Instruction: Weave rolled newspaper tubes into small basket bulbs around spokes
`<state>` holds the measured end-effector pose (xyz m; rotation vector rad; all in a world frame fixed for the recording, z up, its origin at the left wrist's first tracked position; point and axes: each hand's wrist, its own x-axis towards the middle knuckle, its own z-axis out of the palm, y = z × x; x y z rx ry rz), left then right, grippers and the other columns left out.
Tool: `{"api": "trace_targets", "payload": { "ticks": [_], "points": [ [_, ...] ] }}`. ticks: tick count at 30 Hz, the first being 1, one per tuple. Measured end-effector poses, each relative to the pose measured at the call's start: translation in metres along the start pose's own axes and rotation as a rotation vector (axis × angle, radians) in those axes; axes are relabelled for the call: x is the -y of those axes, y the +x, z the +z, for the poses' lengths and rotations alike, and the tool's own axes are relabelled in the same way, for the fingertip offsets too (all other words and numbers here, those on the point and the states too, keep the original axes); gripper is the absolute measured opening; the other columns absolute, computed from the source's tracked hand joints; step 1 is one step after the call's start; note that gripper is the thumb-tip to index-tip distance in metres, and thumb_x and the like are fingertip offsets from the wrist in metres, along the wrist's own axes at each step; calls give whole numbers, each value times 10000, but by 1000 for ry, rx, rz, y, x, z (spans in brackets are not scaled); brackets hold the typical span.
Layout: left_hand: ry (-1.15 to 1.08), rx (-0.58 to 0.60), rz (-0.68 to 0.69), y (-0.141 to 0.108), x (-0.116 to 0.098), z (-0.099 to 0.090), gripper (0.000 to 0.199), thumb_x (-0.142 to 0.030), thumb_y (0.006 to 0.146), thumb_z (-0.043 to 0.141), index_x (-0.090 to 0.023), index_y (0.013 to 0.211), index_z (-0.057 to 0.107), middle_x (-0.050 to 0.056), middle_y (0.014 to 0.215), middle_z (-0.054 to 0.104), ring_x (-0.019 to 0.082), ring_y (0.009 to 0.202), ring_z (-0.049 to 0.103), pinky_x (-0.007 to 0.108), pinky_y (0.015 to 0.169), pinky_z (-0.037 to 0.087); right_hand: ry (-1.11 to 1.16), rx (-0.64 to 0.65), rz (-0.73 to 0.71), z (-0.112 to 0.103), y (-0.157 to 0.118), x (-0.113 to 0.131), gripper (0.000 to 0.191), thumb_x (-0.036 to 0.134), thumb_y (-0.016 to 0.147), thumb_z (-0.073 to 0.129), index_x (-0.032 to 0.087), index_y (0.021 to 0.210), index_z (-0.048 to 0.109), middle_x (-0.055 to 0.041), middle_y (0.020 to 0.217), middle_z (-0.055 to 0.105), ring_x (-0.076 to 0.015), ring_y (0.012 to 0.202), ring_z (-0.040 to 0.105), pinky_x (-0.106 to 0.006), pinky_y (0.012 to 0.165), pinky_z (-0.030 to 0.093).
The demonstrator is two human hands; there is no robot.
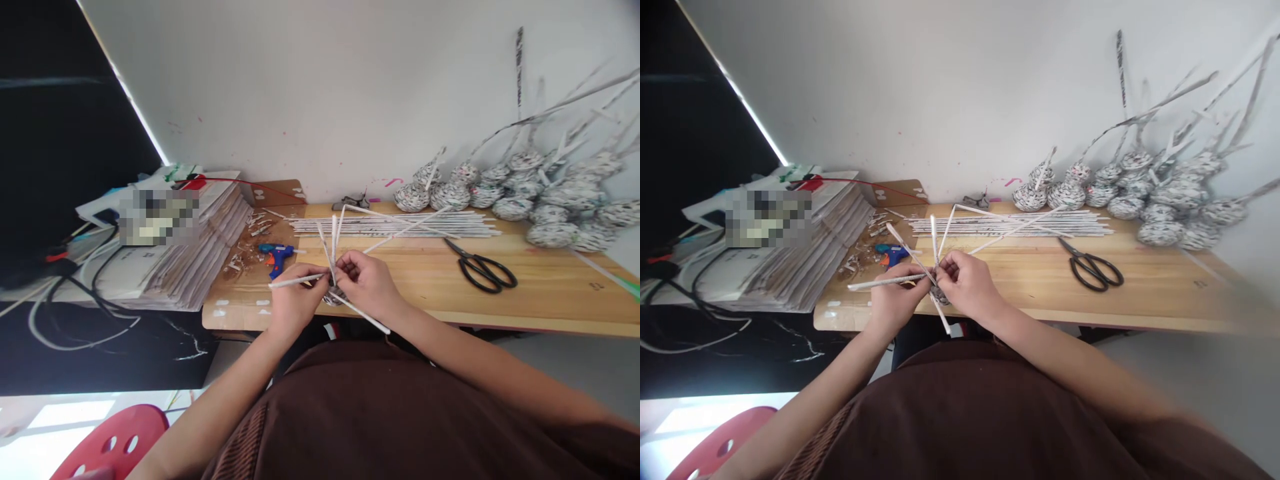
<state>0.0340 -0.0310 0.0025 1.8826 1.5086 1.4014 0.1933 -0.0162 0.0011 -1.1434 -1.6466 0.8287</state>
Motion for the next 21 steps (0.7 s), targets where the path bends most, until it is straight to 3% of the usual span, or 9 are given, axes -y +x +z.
{"api": "trace_targets", "payload": {
  "ticks": [3,10,17,21],
  "points": [
    [-59,-33,-29,-4,2,4,57,-185,772,729,-168,795,777,50,768,767,159,688,701,252,638,550,153,-57,51,7,-1,-8,138,315,825,651,199,781,590,19,666,639,-111,583,600,-220,566,493],
    [-74,-15,150,-9,6,1,83,-198,822,737,-218,872,800,55,874,773,174,846,721,285,792,585,510,-23,440,7,2,-3,230,355,728,742,172,735,604,44,512,587,-84,407,540,-186,395,484],
    [-44,149,245,-4,10,-9,157,-178,875,683,-246,949,804,53,913,730,156,841,699,260,778,565,631,46,540,0,9,-1,260,307,625,842,153,632,633,42,479,574,-70,395,527,-163,360,478],
    [-8,204,314,-3,9,-12,195,-146,894,639,-238,956,799,54,919,709,150,836,690,257,776,558,605,134,507,-6,10,0,237,283,627,858,142,680,673,11,542,639,-89,451,592,-181,417,527]
  ]
}}
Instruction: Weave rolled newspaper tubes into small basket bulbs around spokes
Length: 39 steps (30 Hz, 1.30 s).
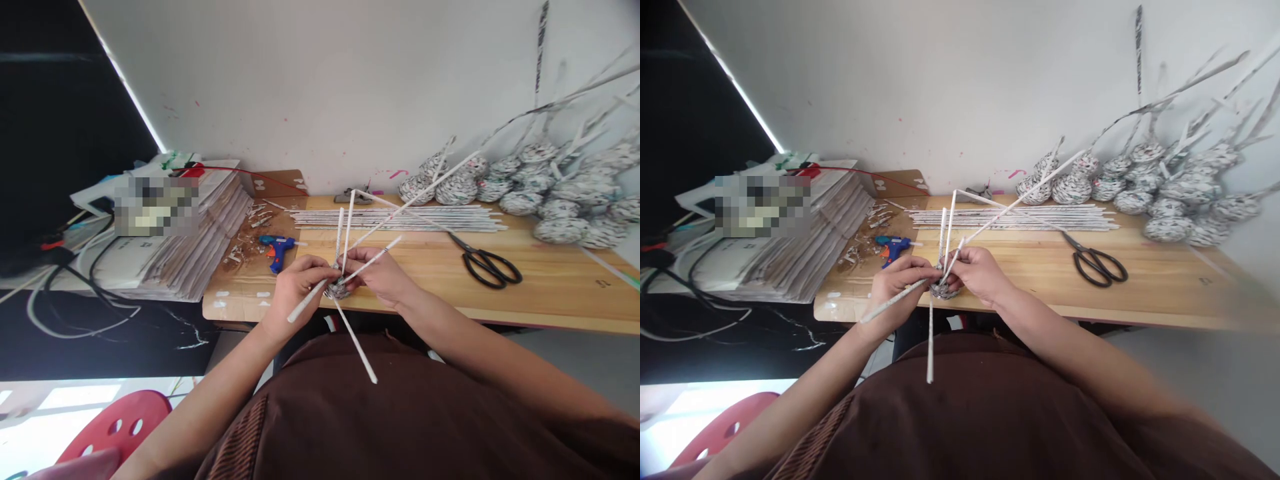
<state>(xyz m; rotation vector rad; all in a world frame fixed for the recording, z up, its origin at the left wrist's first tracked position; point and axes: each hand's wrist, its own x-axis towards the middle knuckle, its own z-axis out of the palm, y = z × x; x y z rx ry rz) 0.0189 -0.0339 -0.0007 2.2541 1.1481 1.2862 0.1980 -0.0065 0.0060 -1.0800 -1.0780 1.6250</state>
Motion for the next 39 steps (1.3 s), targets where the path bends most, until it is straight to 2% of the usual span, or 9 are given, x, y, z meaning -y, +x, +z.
{"api": "trace_targets", "payload": {
  "ticks": [4,7,14,16,20,23,28,33,39],
  "points": [
    [68,-32,16,1,-1,-1,199,-140,891,627,-231,914,803,59,894,712,156,821,691,263,765,552,-85,31,-90,-1,-6,2,120,207,675,784,152,748,706,4,626,694,-101,549,657,-206,548,584],
    [58,-23,-14,2,0,-1,172,-167,884,648,-239,907,803,59,907,735,159,816,702,264,765,558,-111,48,-141,0,-11,0,149,190,672,764,160,810,720,-7,712,729,-120,616,686,-235,608,599],
    [-7,-25,-130,5,-2,-2,115,-149,843,673,-221,867,759,33,857,763,165,817,714,264,775,561,-118,-11,-214,3,-6,-15,240,382,740,775,175,805,673,8,701,692,-115,569,662,-252,578,608],
    [14,-57,-197,6,-4,-1,92,-152,813,704,-214,877,724,14,815,753,156,769,709,247,713,555,-126,-40,-236,4,-5,-19,238,376,747,776,181,811,657,14,683,670,-120,567,659,-258,574,611],
    [-21,-43,-296,9,-8,0,288,-159,789,722,-201,1072,685,9,823,749,151,735,715,206,576,528,-196,-39,-249,5,-9,-18,129,302,815,694,186,844,646,7,701,663,-127,580,662,-266,589,612],
    [-31,-3,-279,10,-6,-2,303,-148,795,707,-209,1091,725,22,873,767,152,727,713,216,579,543,-271,-5,-280,4,-14,-14,72,265,856,623,195,843,631,4,729,664,-130,616,674,-270,632,611],
    [-16,12,-205,10,1,-3,89,-163,793,736,-212,861,766,23,825,769,166,748,706,260,685,551,-364,19,-322,2,-17,-12,117,289,891,592,191,829,608,-6,720,660,-147,644,673,-290,655,599],
    [-13,-45,-192,9,-1,0,69,-165,788,752,-193,743,708,18,752,719,151,708,663,261,682,515,-248,14,-319,1,-16,-21,175,345,897,612,170,891,609,-35,816,680,-147,688,687,-307,698,611],
    [-38,-67,-167,6,-4,1,67,-156,809,730,-192,774,686,26,798,693,162,761,655,281,708,529,-205,-15,-400,-3,-17,-30,258,449,878,654,195,852,620,-44,861,667,-158,716,678,-309,651,617]
  ]
}}
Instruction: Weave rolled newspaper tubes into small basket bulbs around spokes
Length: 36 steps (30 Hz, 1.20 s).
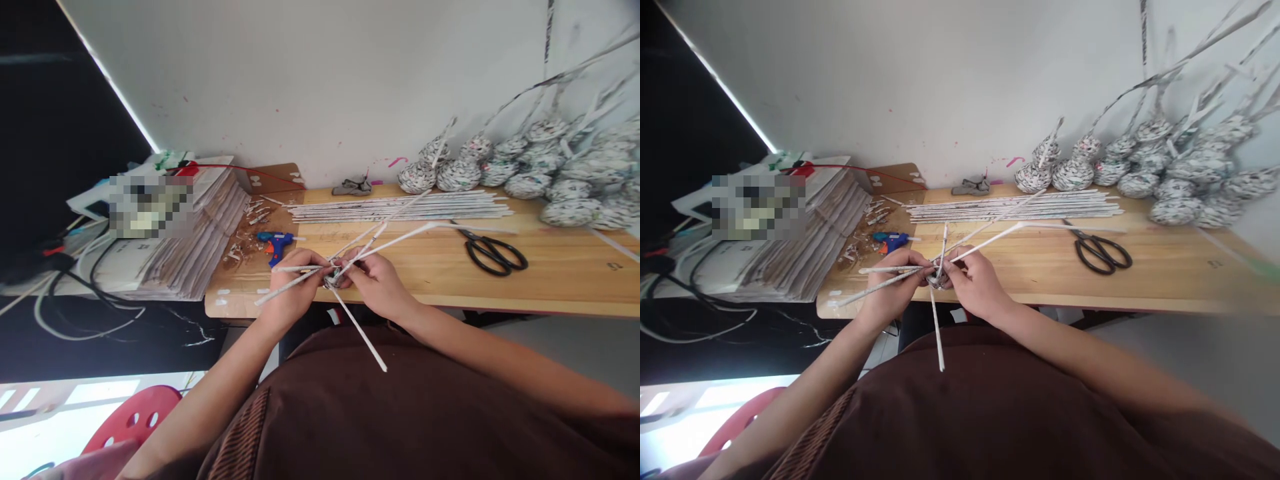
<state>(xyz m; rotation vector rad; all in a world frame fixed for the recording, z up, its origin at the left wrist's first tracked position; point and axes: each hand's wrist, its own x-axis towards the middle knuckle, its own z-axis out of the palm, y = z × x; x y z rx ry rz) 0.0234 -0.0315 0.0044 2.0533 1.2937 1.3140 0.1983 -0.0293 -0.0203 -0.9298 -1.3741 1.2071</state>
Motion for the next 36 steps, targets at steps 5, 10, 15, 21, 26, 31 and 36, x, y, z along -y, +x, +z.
{"api": "trace_targets", "payload": {
  "ticks": [5,10,15,21,26,31,36],
  "points": [
    [-21,-15,31,-1,0,3,95,-128,813,709,-191,759,664,39,851,692,168,804,657,290,726,548,-107,-41,-34,-3,2,4,242,436,852,685,196,831,664,-75,923,711,-191,801,696,-320,697,601],
    [-25,-42,11,-2,0,6,84,-137,814,711,-186,764,665,41,858,693,162,783,663,286,712,552,89,-44,212,0,11,5,339,447,733,794,171,883,666,-28,783,711,-155,681,679,-296,665,576],
    [31,-40,63,-1,-4,6,105,-130,807,724,-183,751,652,44,846,691,165,822,659,295,777,539,258,-20,230,6,16,7,375,443,647,859,166,794,653,8,656,675,-125,572,633,-267,585,545],
    [37,-60,50,-1,0,6,89,-138,807,717,-190,766,658,35,843,688,162,800,663,294,758,546,175,14,21,4,11,-2,286,418,753,800,191,794,632,8,725,673,-137,674,655,-278,669,554],
    [20,-30,-38,-3,5,7,62,-162,828,700,-195,796,658,24,799,713,166,747,684,285,702,555,110,9,-157,2,4,-10,220,390,811,760,219,885,642,-18,866,688,-167,832,666,-319,803,557],
    [144,-16,136,-2,0,3,104,-126,860,663,-213,903,699,23,871,738,160,841,696,279,797,554,36,47,-185,-1,6,-4,176,369,834,732,221,853,639,-7,829,660,-163,811,658,-319,795,555],
    [205,8,118,1,-10,0,77,-127,842,653,-200,836,679,28,822,705,169,802,686,284,747,570,51,81,-36,-6,13,9,209,378,802,750,209,844,635,3,743,663,-158,683,667,-299,660,577]
  ]
}}
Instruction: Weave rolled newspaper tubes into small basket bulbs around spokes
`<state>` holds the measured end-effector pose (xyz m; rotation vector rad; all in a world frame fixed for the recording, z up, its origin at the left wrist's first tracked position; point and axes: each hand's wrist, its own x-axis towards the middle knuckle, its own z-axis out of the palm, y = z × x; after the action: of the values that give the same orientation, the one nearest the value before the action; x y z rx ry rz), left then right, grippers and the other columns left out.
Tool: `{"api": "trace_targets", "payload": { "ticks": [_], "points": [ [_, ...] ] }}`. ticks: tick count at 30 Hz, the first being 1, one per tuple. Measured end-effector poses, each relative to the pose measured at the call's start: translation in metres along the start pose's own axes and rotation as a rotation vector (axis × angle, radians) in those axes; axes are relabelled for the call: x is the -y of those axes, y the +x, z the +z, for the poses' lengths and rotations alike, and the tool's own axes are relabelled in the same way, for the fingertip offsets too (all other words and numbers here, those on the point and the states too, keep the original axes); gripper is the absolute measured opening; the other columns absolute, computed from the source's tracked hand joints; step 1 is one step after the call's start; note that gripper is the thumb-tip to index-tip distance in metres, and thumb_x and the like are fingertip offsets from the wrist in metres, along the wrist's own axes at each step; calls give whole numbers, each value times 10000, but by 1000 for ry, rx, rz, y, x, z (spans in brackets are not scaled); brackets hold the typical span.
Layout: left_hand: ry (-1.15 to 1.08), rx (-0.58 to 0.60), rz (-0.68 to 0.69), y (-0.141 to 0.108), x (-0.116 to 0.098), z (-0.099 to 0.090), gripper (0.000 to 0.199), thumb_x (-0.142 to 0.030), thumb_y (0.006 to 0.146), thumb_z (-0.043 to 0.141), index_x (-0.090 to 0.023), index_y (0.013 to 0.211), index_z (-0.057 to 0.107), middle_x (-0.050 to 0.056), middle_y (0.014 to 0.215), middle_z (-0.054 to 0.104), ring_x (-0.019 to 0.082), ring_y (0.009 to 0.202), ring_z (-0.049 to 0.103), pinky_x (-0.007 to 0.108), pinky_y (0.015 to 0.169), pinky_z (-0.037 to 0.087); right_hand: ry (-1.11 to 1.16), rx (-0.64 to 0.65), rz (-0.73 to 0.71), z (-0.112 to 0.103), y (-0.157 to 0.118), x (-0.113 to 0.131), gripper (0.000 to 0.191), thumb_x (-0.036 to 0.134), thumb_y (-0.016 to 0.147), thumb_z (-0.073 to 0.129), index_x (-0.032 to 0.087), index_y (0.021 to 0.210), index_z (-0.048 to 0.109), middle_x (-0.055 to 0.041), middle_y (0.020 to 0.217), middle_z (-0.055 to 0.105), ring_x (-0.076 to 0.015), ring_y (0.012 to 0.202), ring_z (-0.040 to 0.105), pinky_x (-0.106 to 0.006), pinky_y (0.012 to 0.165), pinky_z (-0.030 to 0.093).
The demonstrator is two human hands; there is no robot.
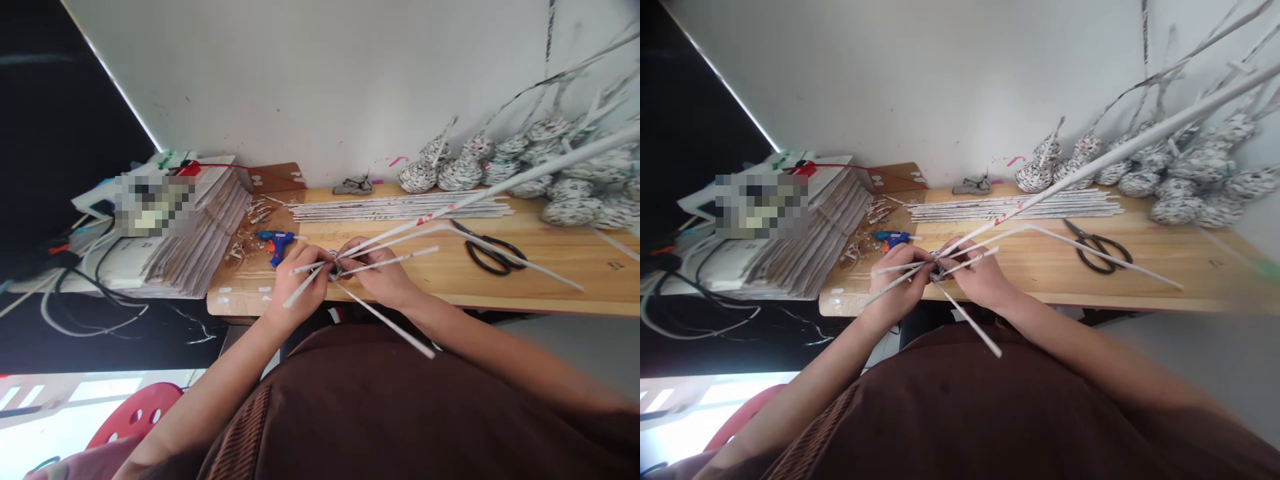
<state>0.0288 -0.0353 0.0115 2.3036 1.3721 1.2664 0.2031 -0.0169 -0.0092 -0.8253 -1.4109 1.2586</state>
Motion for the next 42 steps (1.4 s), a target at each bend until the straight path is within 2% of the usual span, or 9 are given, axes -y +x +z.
{"api": "trace_targets", "payload": {
  "ticks": [5,8,13,21,25,31,34,38,42],
  "points": [
    [-378,-11,-415,2,-6,4,78,-257,841,665,-187,824,634,-6,702,658,130,529,647,237,494,567,-106,-53,96,-3,-8,11,179,354,815,722,189,858,669,-32,765,717,-171,650,691,-296,608,584],
    [-437,-7,-477,1,-5,10,106,-262,802,696,-179,797,631,-13,658,643,129,491,642,219,445,556,-300,-96,10,-1,-16,13,127,293,806,724,189,878,711,-40,794,741,-175,689,700,-284,645,569],
    [-394,-37,-379,-3,3,16,74,-245,825,689,-181,818,651,8,692,676,134,519,659,221,464,553,-333,-164,-36,4,-11,7,127,316,805,712,198,761,695,-24,712,716,-164,626,654,-283,612,532],
    [-38,10,119,-5,4,1,130,-142,903,605,-204,890,718,55,901,726,153,833,690,265,776,558,-56,-175,135,6,8,-2,314,438,652,830,188,680,642,7,612,634,-130,530,576,-264,512,519],
    [-127,-61,8,-8,9,6,76,-169,878,663,-209,871,727,38,869,742,152,814,696,266,785,557,-21,-122,195,2,5,3,257,386,671,810,178,725,669,2,655,668,-134,555,614,-276,553,562],
    [-191,-136,-7,-11,8,17,61,-170,851,700,-213,879,734,29,863,748,157,816,704,282,783,570,-281,-146,0,-1,-4,6,132,286,798,680,180,844,745,-29,743,720,-159,651,662,-279,618,551],
    [-190,-161,3,-12,3,19,70,-159,864,686,-210,856,733,32,856,738,150,798,704,278,773,575,-231,-144,89,-1,0,7,141,303,750,721,168,793,724,-20,681,691,-149,590,641,-276,582,547],
    [-156,-109,56,-10,1,19,125,-137,886,652,-226,883,740,34,896,747,150,823,714,277,790,581,-90,-90,214,-4,6,9,228,352,657,802,159,729,704,-11,645,677,-136,537,620,-272,544,549],
    [-102,-55,64,-6,3,18,151,-132,894,635,-237,877,742,27,901,758,155,839,724,276,809,580,-161,-108,123,-4,4,9,157,309,718,729,160,764,750,-43,708,733,-171,608,666,-294,595,567]
  ]
}}
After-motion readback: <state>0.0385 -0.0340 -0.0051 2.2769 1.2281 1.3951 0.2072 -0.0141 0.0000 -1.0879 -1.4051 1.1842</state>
